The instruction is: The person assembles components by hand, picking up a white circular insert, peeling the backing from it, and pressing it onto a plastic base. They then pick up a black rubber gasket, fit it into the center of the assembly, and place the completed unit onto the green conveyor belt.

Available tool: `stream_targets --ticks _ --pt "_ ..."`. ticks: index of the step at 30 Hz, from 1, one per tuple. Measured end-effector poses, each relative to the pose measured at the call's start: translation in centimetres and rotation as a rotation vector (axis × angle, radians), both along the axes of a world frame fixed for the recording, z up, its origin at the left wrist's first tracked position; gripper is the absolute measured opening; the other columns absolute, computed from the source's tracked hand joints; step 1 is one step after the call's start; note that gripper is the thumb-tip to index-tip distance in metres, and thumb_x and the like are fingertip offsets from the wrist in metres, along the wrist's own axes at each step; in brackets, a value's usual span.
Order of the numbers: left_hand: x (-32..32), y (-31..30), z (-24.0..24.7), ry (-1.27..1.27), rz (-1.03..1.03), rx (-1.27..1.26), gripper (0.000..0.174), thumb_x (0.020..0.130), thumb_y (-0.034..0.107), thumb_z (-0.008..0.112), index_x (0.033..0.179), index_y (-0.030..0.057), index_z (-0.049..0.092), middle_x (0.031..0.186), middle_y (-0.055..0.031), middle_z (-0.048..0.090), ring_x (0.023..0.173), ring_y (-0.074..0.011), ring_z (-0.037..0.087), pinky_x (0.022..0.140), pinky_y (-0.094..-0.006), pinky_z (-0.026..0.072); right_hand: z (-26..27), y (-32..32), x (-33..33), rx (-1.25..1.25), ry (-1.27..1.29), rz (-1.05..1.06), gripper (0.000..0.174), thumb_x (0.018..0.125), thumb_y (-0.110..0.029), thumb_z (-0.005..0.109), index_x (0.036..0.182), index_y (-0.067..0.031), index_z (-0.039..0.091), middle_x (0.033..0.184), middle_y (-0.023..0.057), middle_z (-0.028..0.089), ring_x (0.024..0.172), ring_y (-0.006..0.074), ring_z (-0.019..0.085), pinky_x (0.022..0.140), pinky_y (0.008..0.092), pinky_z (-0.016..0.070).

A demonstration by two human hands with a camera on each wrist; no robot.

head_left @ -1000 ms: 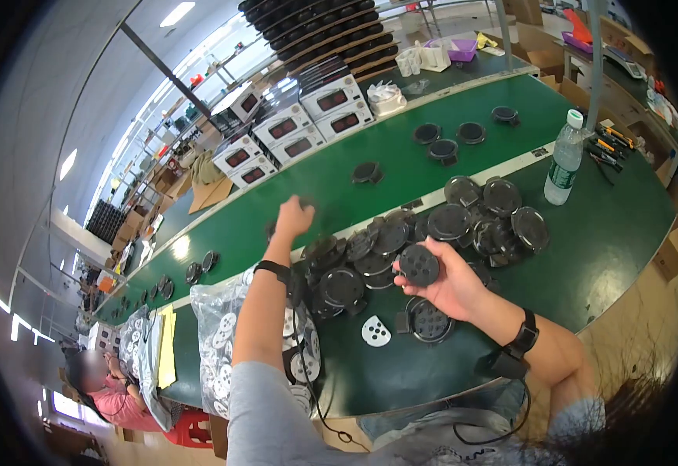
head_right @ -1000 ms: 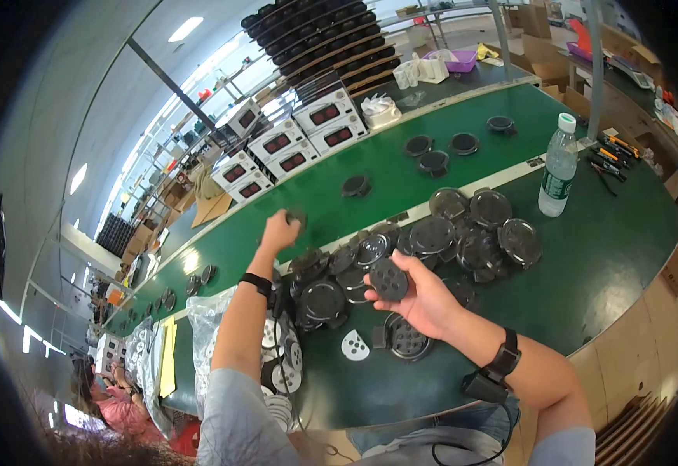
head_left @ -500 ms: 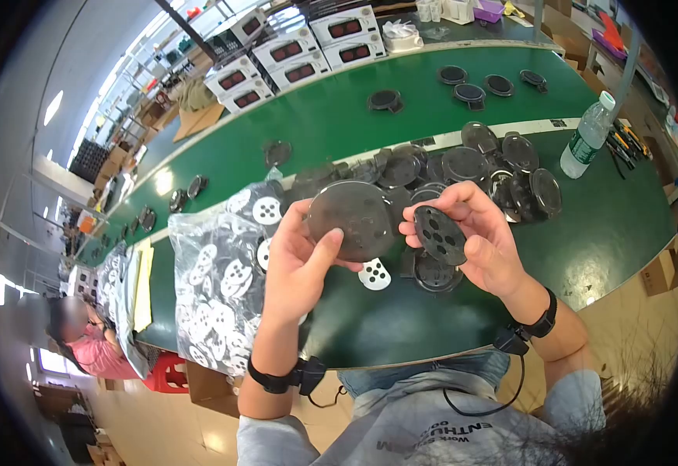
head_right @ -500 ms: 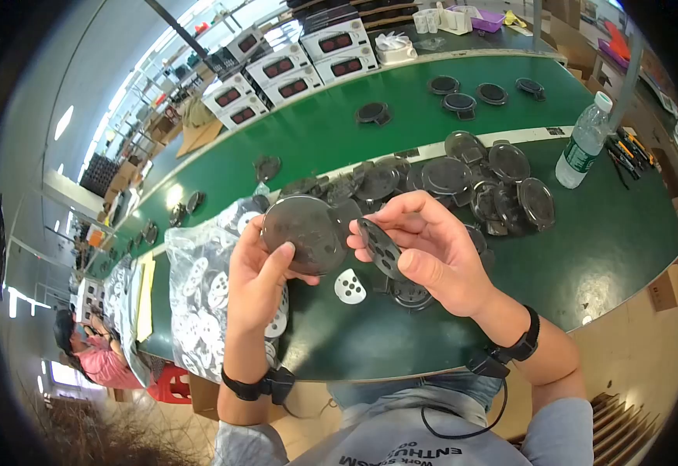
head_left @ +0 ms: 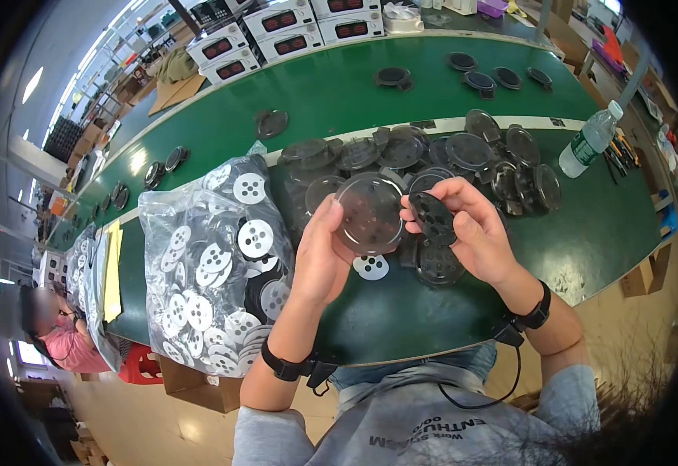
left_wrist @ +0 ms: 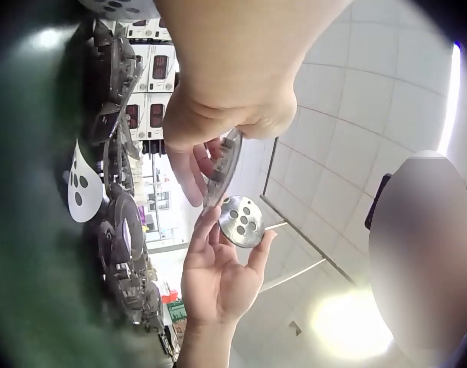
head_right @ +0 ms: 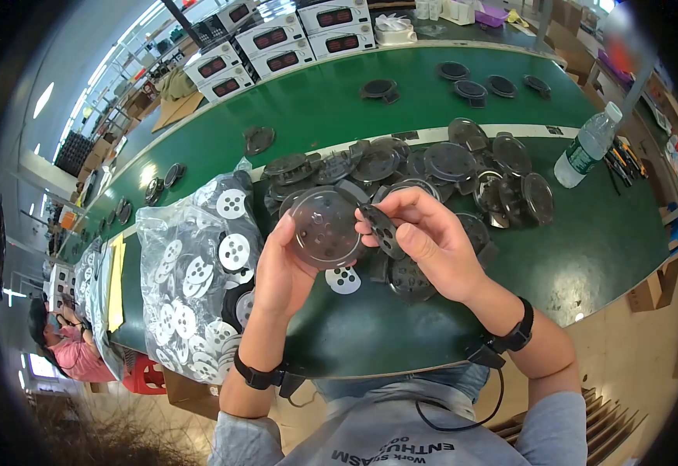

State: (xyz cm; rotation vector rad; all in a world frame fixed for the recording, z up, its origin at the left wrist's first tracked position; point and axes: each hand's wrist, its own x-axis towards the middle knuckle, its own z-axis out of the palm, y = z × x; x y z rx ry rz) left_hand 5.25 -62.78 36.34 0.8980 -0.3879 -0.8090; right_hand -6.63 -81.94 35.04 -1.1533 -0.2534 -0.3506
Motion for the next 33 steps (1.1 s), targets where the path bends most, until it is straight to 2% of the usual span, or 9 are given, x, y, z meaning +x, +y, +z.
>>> stream_targets --ticks 6,10,14,15,18,22,23,27,33 --pt "0.2 -0.2 -1.7 -0.037 0.046 0.067 0.025 0.104 0.018 0.043 0.117 0.0001 0.054 0.11 -0.0074 0.064 0.101 -0.0147 0.065 0.085 -0.0337 0.0558 -0.2 -0.5 0.3 -0.01 0.014 -0.039 0.044 0.101 -0.035 0.059 0.125 0.0005 0.049 0.13 0.0182 0.058 0.117 0.0254 0.061 0.1 0.0397 0.0505" --pt "-0.4 -0.8 -3.1 -0.05 0.165 0.089 0.019 0.096 0.0 0.054 0.115 0.0022 0.056 0.11 -0.0071 0.066 0.103 -0.0148 0.065 0.092 -0.0313 0.0522 0.2 -0.6 0.0 0.013 -0.017 -0.077 0.045 0.1 -0.035 0.06 0.125 0.0 0.049 0.132 0.0196 0.056 0.117 0.0267 0.061 0.1 0.0405 0.0508" --pt "-0.6 -0.8 -4.2 0.012 0.259 0.004 0.052 0.085 -0.011 0.067 0.13 0.0044 0.045 0.12 -0.0096 0.062 0.112 -0.0194 0.062 0.097 -0.0343 0.0506 -0.4 0.3 -0.4 0.078 0.044 0.024 0.042 0.099 -0.031 0.061 0.125 0.0003 0.048 0.132 0.0197 0.056 0.116 0.0261 0.062 0.099 0.0414 0.0516" --pt "-0.8 -0.8 -4.1 0.021 0.249 -0.024 0.079 0.08 -0.015 0.07 0.144 0.0083 0.03 0.129 -0.0116 0.057 0.116 -0.0229 0.061 0.1 -0.0372 0.0501 -0.5 0.7 -0.4 0.047 0.094 0.019 0.039 0.1 -0.027 0.061 0.125 0.0005 0.048 0.132 0.0186 0.056 0.115 0.0255 0.062 0.098 0.041 0.0521" --pt "-1.6 -1.0 -3.3 -0.059 0.267 -0.042 0.089 0.08 -0.017 0.07 0.149 0.0137 0.022 0.133 -0.013 0.053 0.117 -0.0247 0.06 0.101 -0.0399 0.05 -1.4 1.2 -0.1 0.021 0.117 0.051 0.036 0.101 -0.026 0.058 0.124 0.0007 0.049 0.131 0.0163 0.058 0.114 0.0234 0.063 0.097 0.0397 0.0523" --pt "-1.8 -0.9 -2.5 0.143 0.217 -0.114 0.058 0.097 0.004 0.058 0.146 0.0157 0.028 0.135 -0.0146 0.052 0.12 -0.0278 0.059 0.101 -0.044 0.0514 -1.3 1.1 -0.1 0.061 0.132 0.02 0.036 0.102 -0.028 0.057 0.123 0.0002 0.049 0.129 0.0149 0.06 0.111 0.0216 0.064 0.098 0.0387 0.0515" --pt "-1.7 -0.7 -2.8 0.093 0.208 -0.092 0.042 0.103 0.017 0.048 0.142 0.0112 0.033 0.135 -0.0151 0.051 0.12 -0.0297 0.059 0.1 -0.0475 0.0521 -1.4 0.9 -0.1 0.066 0.131 0.014 0.036 0.102 -0.029 0.057 0.122 0.0 0.049 0.128 0.0147 0.06 0.11 0.0214 0.064 0.098 0.0385 0.0513" --pt "-1.7 -0.5 -3.9 0.24 0.212 -0.125 0.032 0.103 0.02 0.047 0.13 0.0031 0.044 0.131 -0.0151 0.055 0.117 -0.0281 0.061 0.101 -0.0463 0.0505 -1.5 0.6 0.1 0.094 0.144 0.006 0.037 0.102 -0.03 0.056 0.122 -0.0002 0.049 0.129 0.0145 0.06 0.11 0.0211 0.064 0.099 0.0389 0.0506" --pt "-1.3 0.0 -4.5 0.063 0.067 0.009 0.017 0.099 0.011 0.053 0.113 0.001 0.055 0.107 -0.0086 0.065 0.101 -0.0171 0.064 0.094 -0.0369 0.0517 -1.5 0.1 0.3 0.116 0.145 -0.011 0.034 0.102 -0.026 0.056 0.123 -0.0001 0.05 0.13 0.0141 0.059 0.112 0.0214 0.063 0.101 0.0385 0.0482"
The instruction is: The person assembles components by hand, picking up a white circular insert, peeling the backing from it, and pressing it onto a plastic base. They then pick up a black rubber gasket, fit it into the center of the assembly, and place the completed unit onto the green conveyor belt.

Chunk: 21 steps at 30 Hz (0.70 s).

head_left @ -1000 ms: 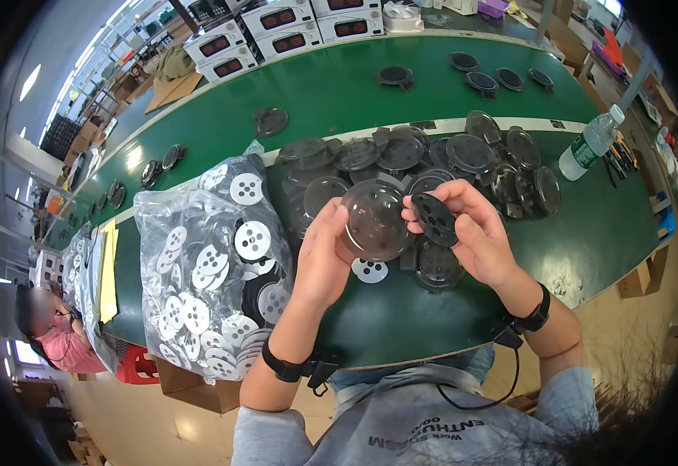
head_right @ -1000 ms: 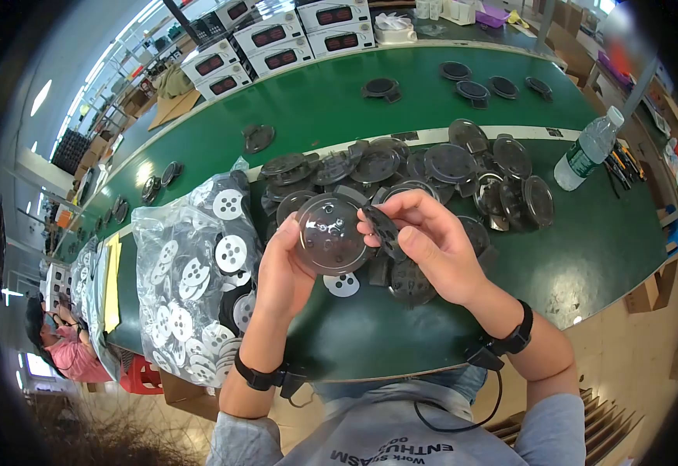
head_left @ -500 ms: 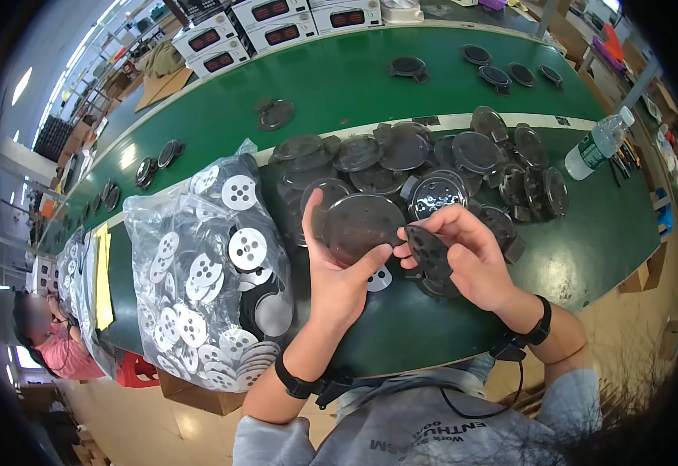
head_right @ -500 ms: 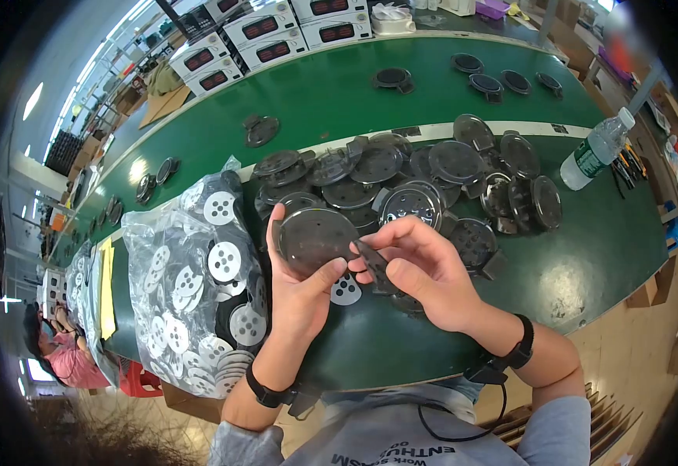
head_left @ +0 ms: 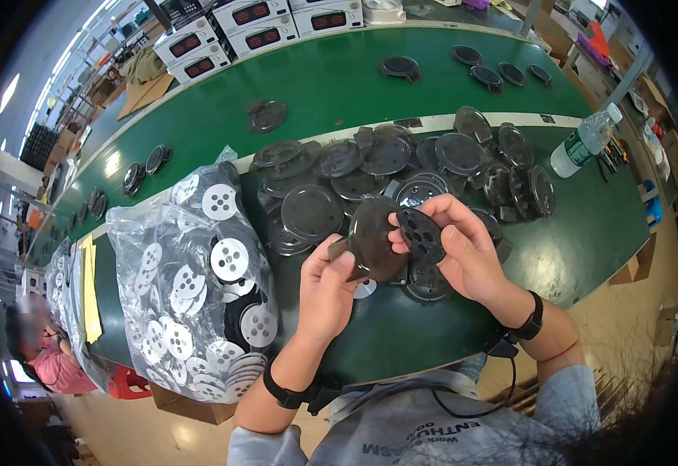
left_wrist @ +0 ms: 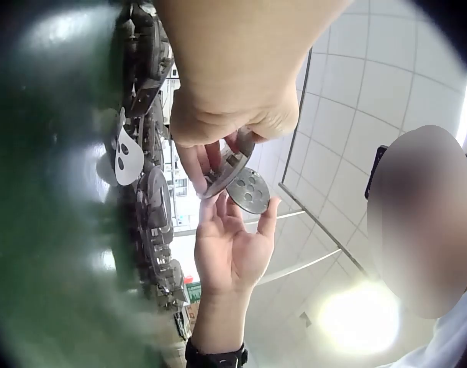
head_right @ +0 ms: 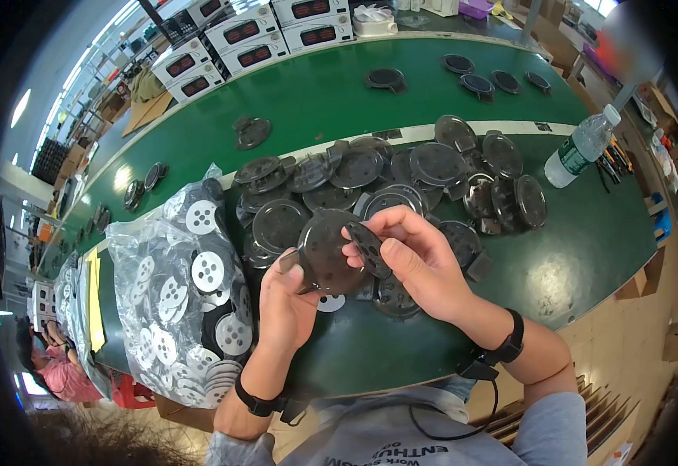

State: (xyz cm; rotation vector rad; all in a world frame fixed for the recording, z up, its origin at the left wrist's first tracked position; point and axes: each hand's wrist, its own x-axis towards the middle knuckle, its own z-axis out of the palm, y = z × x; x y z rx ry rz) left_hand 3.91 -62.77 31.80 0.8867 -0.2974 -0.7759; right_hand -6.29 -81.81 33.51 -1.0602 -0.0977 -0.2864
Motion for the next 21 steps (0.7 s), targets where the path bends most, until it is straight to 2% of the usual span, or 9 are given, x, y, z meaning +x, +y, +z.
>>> stream_targets --ticks 4,6,8,10,13,16,19,21 --pt "-0.5 -0.6 1.0 -0.032 -0.065 -0.065 0.014 0.091 -0.002 0.059 0.102 0.0032 0.055 0.109 -0.0074 0.062 0.103 -0.0153 0.061 0.097 -0.0331 0.0471 0.4 -0.3 0.1 -0.225 -0.06 -0.125 0.032 0.099 -0.017 0.062 0.124 0.0005 0.052 0.133 0.0152 0.057 0.118 0.0221 0.06 0.101 0.0371 0.0479" --pt "-0.6 -0.7 0.6 -0.181 -0.065 -0.078 0.019 0.086 -0.004 0.062 0.1 0.0039 0.053 0.113 -0.0076 0.06 0.107 -0.0156 0.058 0.099 -0.0329 0.0447 0.7 0.1 0.0 -0.281 -0.088 -0.215 0.034 0.095 -0.014 0.066 0.124 0.0012 0.054 0.134 0.016 0.056 0.121 0.0229 0.059 0.102 0.0371 0.0475" --pt "-0.8 -0.6 0.8 -0.282 -0.078 -0.039 0.025 0.079 -0.006 0.065 0.097 0.0044 0.052 0.119 -0.0088 0.055 0.114 -0.0163 0.052 0.1 -0.0319 0.0402 0.8 0.0 -0.2 -0.446 -0.117 -0.236 0.035 0.092 -0.013 0.07 0.122 0.001 0.058 0.135 0.017 0.056 0.121 0.0239 0.059 0.102 0.037 0.0466" --pt "-0.6 -0.5 1.1 -0.362 -0.098 -0.001 0.026 0.076 -0.008 0.066 0.094 0.0043 0.052 0.121 -0.0094 0.053 0.114 -0.0163 0.052 0.1 -0.0314 0.0403 1.2 -0.1 -0.4 -0.667 -0.126 -0.281 0.034 0.087 -0.014 0.074 0.117 -0.0002 0.064 0.134 0.0185 0.059 0.12 0.0259 0.06 0.101 0.0371 0.0472" --pt "-0.6 -0.4 0.4 -0.423 -0.104 -0.007 0.029 0.072 -0.01 0.07 0.09 0.0046 0.053 0.125 -0.0106 0.05 0.114 -0.0164 0.052 0.099 -0.0305 0.0403 1.5 -0.3 -0.3 -0.862 -0.154 -0.318 0.031 0.086 -0.013 0.074 0.114 -0.0012 0.067 0.131 0.0187 0.062 0.115 0.0271 0.063 0.098 0.0369 0.0493" --pt "-0.6 -0.6 0.0 -0.495 -0.097 -0.047 0.032 0.07 -0.011 0.074 0.089 0.0045 0.053 0.128 -0.0112 0.048 0.114 -0.0162 0.051 0.098 -0.03 0.0408 1.3 -0.1 -0.3 -0.869 -0.135 -0.338 0.028 0.086 -0.013 0.073 0.112 -0.0012 0.068 0.129 0.0184 0.063 0.112 0.0282 0.065 0.096 0.037 0.0502" --pt "-0.7 -0.7 0.2 -0.536 -0.093 -0.054 0.034 0.069 -0.011 0.076 0.088 0.0042 0.052 0.128 -0.0111 0.047 0.114 -0.0155 0.051 0.097 -0.0298 0.0412 1.2 -0.2 -0.4 -0.773 -0.095 -0.33 0.027 0.087 -0.012 0.072 0.112 -0.0013 0.069 0.128 0.0186 0.064 0.112 0.0281 0.065 0.096 0.0367 0.0504" --pt "-0.7 -0.7 0.2 -0.541 -0.094 -0.054 0.034 0.069 -0.012 0.076 0.089 0.004 0.053 0.128 -0.0109 0.046 0.113 -0.0152 0.051 0.097 -0.0296 0.0415 1.5 -0.2 -0.4 -0.823 -0.11 -0.338 0.026 0.087 -0.011 0.071 0.111 -0.0014 0.069 0.127 0.0188 0.064 0.111 0.0278 0.066 0.095 0.0364 0.0509"
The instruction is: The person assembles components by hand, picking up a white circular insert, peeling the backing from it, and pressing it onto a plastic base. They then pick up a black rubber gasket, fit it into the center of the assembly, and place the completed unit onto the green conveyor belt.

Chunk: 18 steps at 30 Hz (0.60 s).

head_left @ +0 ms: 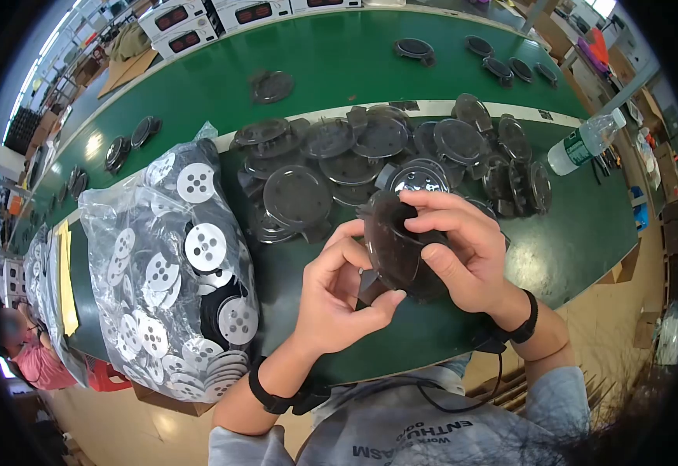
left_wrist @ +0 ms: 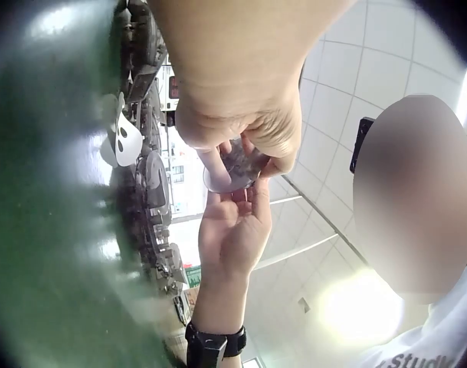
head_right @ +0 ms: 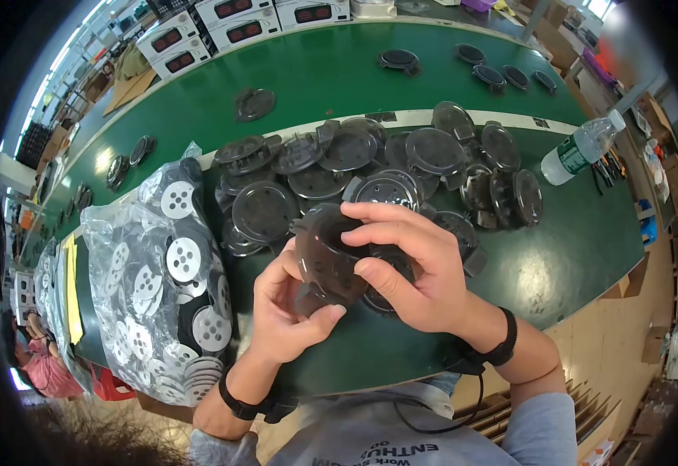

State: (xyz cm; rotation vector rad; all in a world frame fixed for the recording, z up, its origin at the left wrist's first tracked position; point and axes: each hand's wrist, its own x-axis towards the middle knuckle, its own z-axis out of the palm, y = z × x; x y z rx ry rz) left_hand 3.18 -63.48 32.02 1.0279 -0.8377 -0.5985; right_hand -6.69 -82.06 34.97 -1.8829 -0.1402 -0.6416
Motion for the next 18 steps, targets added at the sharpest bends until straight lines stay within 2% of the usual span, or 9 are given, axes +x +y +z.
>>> stream_targets --ticks 8,18 --pt "-0.44 0.12 -0.7 0.067 -0.012 -0.018 0.037 0.069 -0.013 0.077 0.091 0.0033 0.053 0.13 -0.0108 0.042 0.114 -0.0152 0.052 0.095 -0.0287 0.0426 0.03 0.04 0.04 -0.061 -0.012 -0.018 0.026 0.085 -0.011 0.074 0.109 -0.0013 0.07 0.126 0.0183 0.065 0.108 0.0278 0.067 0.092 0.0359 0.0522" --pt "-0.23 0.13 -0.19 0.026 -0.017 -0.01 0.035 0.07 -0.013 0.076 0.091 0.0022 0.053 0.131 -0.0112 0.041 0.115 -0.0151 0.052 0.094 -0.0277 0.0445 -0.11 -0.05 0.13 -0.072 -0.025 -0.001 0.027 0.083 -0.011 0.076 0.108 -0.0014 0.069 0.126 0.019 0.065 0.103 0.0261 0.068 0.089 0.035 0.0536"
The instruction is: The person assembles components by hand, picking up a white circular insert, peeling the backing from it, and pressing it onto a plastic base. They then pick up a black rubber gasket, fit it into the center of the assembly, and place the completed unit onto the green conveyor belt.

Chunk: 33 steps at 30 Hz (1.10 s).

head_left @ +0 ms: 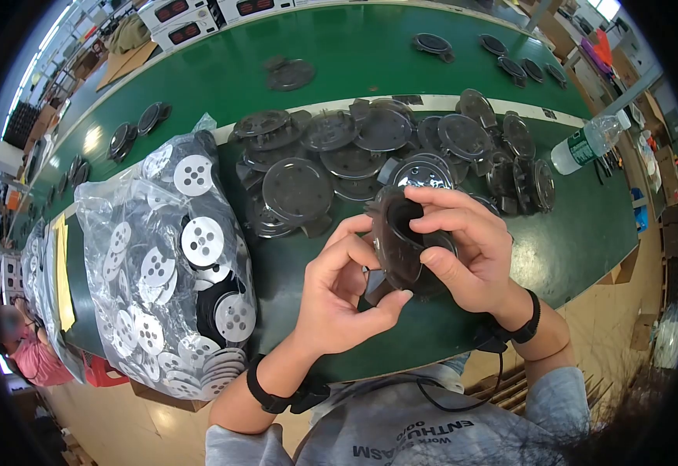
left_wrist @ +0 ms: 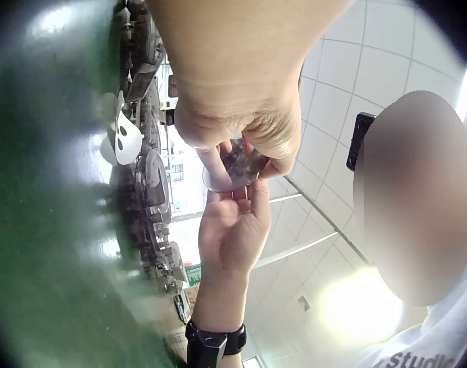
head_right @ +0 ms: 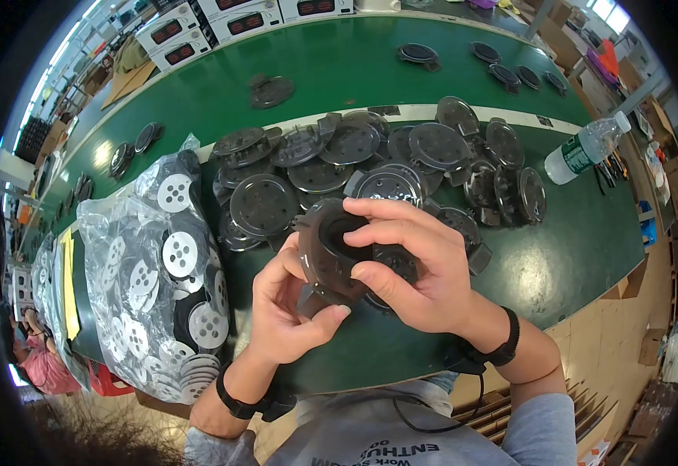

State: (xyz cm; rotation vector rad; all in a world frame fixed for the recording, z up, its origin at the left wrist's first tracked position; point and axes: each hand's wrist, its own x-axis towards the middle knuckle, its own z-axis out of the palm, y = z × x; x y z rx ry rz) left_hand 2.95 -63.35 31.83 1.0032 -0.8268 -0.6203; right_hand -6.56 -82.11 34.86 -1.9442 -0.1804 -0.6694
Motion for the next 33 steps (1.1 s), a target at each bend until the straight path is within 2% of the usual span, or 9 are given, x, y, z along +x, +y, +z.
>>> stream_targets --ticks 8,14,17,20,23,26,29,32,33 --pt "-0.3 0.1 0.4 -0.001 0.013 0.034 0.032 0.073 -0.012 0.076 0.093 0.0013 0.055 0.132 -0.0109 0.04 0.115 -0.015 0.053 0.092 -0.0282 0.0473 -0.2 0.0 0.0 0.01 -0.004 -0.003 0.03 0.081 -0.012 0.079 0.107 -0.0018 0.069 0.126 0.0205 0.065 0.102 0.0259 0.068 0.087 0.0344 0.0538" --pt "-0.4 -0.2 0.7 -0.042 0.04 0.032 0.03 0.074 -0.011 0.075 0.094 0.0009 0.055 0.131 -0.0121 0.044 0.112 -0.0155 0.055 0.089 -0.028 0.0489 0.2 0.3 0.1 -0.055 -0.003 -0.044 0.043 0.072 -0.018 0.087 0.108 -0.0023 0.07 0.124 0.0191 0.066 0.105 0.0266 0.068 0.088 0.035 0.0538" --pt "-0.3 -0.4 0.9 -0.035 0.03 0.032 0.029 0.076 -0.01 0.074 0.094 0.0021 0.055 0.122 -0.0118 0.053 0.11 -0.0149 0.056 0.089 -0.0285 0.049 0.3 0.3 0.1 -0.059 0.004 -0.07 0.046 0.068 -0.021 0.09 0.106 -0.0031 0.071 0.124 0.0164 0.066 0.109 0.0283 0.066 0.092 0.0375 0.0522" --pt "-0.1 -0.3 0.2 -0.062 0.002 0.012 0.03 0.077 -0.012 0.071 0.097 0.0031 0.055 0.114 -0.01 0.059 0.107 -0.0144 0.058 0.089 -0.0285 0.0498 1.0 0.0 0.2 -0.26 -0.038 -0.107 0.046 0.066 -0.024 0.091 0.103 -0.0036 0.072 0.126 0.0134 0.065 0.117 0.0307 0.061 0.098 0.0408 0.0486" --pt "-0.4 -0.2 0.4 0.015 0.005 0.052 0.029 0.079 -0.012 0.068 0.098 0.0037 0.053 0.11 -0.0089 0.062 0.103 -0.0149 0.061 0.088 -0.0284 0.0505 0.9 -0.1 0.0 -0.339 -0.025 -0.157 0.045 0.065 -0.027 0.09 0.099 -0.0036 0.073 0.131 0.0105 0.063 0.124 0.0326 0.055 0.102 0.0433 0.045" --pt "-0.4 -0.2 0.3 0.155 0.03 0.111 0.031 0.081 -0.012 0.066 0.106 0.0014 0.053 0.115 -0.0103 0.061 0.103 -0.0171 0.063 0.088 -0.0313 0.0532 0.6 -0.1 0.2 -0.384 -0.083 -0.147 0.049 0.07 -0.029 0.088 0.108 -0.0033 0.07 0.131 0.0125 0.061 0.127 0.0342 0.052 0.103 0.0441 0.044" --pt "-0.6 -0.4 1.0 0.366 -0.02 0.056 0.037 0.083 -0.011 0.065 0.117 -0.001 0.052 0.117 -0.0112 0.06 0.107 -0.0198 0.064 0.088 -0.0348 0.0577 0.5 0.3 0.5 0.04 -0.025 -0.085 0.048 0.079 -0.021 0.082 0.119 -0.0021 0.063 0.127 0.012 0.061 0.12 0.0265 0.057 0.099 0.0394 0.0467" --pt "-0.5 -0.3 0.3 0.308 -0.093 0.048 0.046 0.083 -0.011 0.065 0.125 -0.0025 0.049 0.121 -0.0123 0.059 0.11 -0.0222 0.064 0.089 -0.0378 0.061 -0.4 0.7 0.3 0.683 0.207 0.132 0.044 0.088 -0.012 0.076 0.126 -0.0007 0.056 0.119 0.0099 0.064 0.11 0.0167 0.062 0.093 0.033 0.05" --pt "-0.6 -0.6 0.3 0.286 -0.095 0.004 0.04 0.088 -0.006 0.064 0.125 -0.0027 0.049 0.12 -0.0125 0.06 0.107 -0.0226 0.065 0.085 -0.036 0.062 -0.4 0.3 0.3 0.684 0.274 0.179 0.035 0.091 -0.006 0.072 0.121 0.0006 0.057 0.111 0.0055 0.065 0.1 0.0088 0.063 0.083 0.026 0.0523"
